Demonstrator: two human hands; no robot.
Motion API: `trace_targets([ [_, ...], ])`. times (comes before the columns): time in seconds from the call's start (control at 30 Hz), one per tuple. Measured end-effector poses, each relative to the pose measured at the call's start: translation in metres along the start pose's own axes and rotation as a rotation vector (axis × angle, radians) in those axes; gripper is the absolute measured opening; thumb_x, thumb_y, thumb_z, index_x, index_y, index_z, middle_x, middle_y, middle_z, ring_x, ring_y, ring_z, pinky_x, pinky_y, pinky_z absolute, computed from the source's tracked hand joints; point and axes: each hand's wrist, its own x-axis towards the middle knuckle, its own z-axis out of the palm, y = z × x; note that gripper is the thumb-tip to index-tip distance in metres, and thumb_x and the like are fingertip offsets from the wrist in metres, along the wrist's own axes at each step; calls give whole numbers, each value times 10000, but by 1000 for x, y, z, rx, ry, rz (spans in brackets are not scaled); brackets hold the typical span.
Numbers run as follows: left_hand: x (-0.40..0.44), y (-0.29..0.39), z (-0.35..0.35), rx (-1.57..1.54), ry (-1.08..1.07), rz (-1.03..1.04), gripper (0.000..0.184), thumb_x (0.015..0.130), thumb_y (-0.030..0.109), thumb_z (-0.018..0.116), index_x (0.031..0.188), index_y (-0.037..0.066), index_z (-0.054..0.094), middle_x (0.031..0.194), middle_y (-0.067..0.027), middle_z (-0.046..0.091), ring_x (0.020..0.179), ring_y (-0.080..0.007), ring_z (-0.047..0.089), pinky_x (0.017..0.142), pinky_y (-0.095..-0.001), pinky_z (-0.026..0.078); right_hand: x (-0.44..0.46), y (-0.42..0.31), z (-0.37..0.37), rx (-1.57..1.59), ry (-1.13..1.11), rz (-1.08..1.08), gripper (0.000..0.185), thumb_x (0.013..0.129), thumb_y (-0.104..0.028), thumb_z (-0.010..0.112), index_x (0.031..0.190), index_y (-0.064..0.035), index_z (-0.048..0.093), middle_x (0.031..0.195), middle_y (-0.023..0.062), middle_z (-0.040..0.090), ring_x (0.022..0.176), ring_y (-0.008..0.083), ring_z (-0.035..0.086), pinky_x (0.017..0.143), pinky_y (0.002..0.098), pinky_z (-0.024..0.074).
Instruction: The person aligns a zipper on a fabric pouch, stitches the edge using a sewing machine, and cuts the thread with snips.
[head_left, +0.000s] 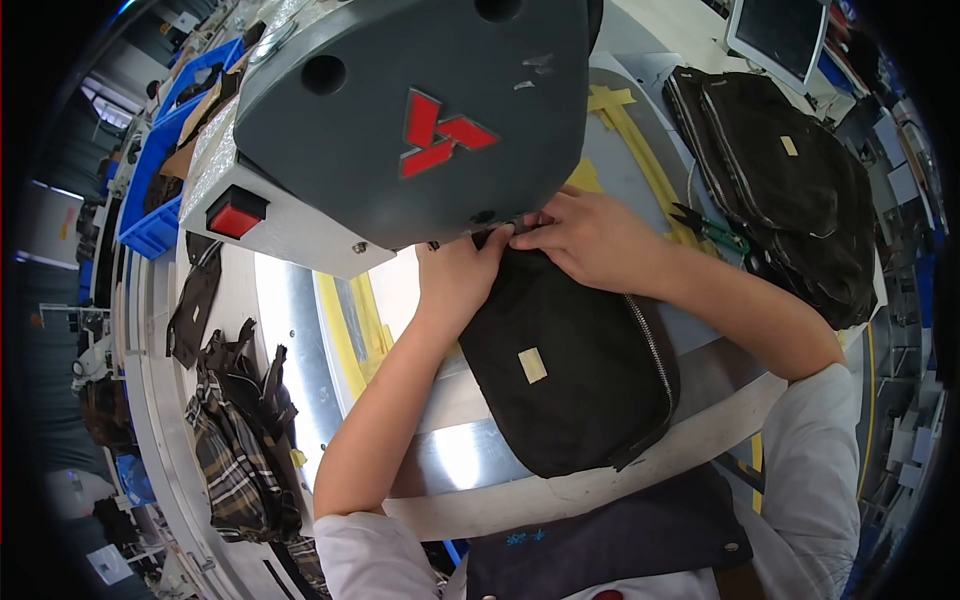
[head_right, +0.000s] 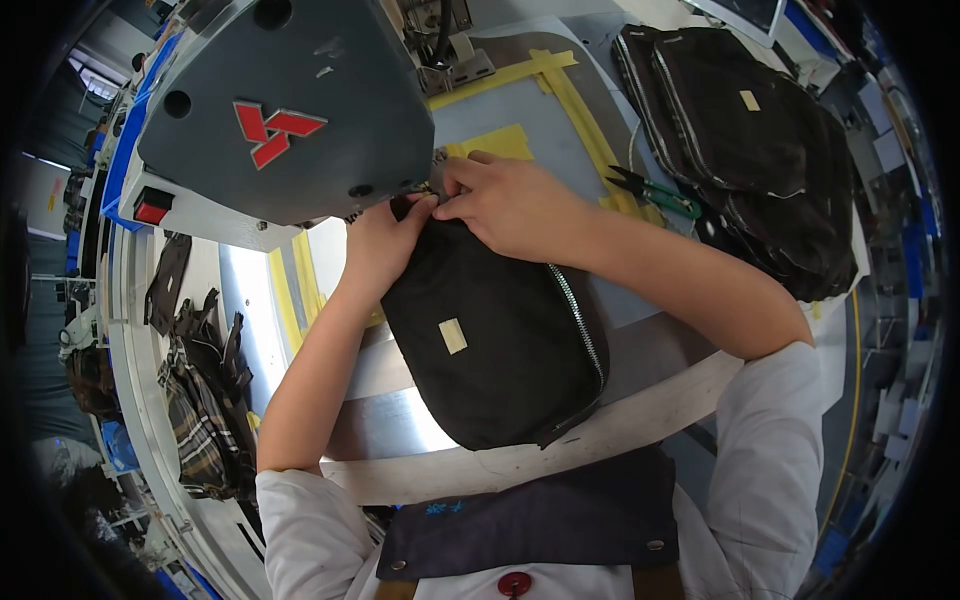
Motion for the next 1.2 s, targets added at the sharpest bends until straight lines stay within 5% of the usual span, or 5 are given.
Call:
trace_targets([
  [0.2,0,1,-6,-78,-86,-34,279,850,222,637,1023,5,612,930,-145,660,918,-325,620,822,-396,463,-2,-2,2,-81,11,-7,195,727,-85,652,907,-129,709,941,31,544,876,206,588,711,335,515],
  [0.43,-43,15,-27,253,48,507,337,775,121,683,1085,13,607,1145,-132,574,1046,-309,557,905,-399,434,-3,-4,2,-94,26,5,181,728,-85,650,893,-131,711,941,24,547,878,200,588,706,330,513],
  [0.6,-33,12,-22,176,-74,456,347,789,131,668,1104,6,592,1159,-113,578,1056,-297,564,905,-380,450,-5,-1,4,12,73,44,163,743,-79,644,903,-97,676,948,52,567,845,222,607,712,342,514],
  [0.8,-35,21,-22,272,-85,435,366,788,155,670,1105,-6,584,1154,-118,577,1048,-288,567,901,-381,450,9,-10,-9,71,-63,546,232,745,-120,650,951,-52,568,830,104,624,781,298,629,699,396,504],
  [1.2,-39,28,-14,345,-31,432,400,774,160,672,1114,-19,561,1140,-125,562,1029,-273,552,885,-372,438,23,4,-7,54,-91,515,152,715,-123,619,842,-39,612,811,120,654,795,304,634,705,414,502],
])
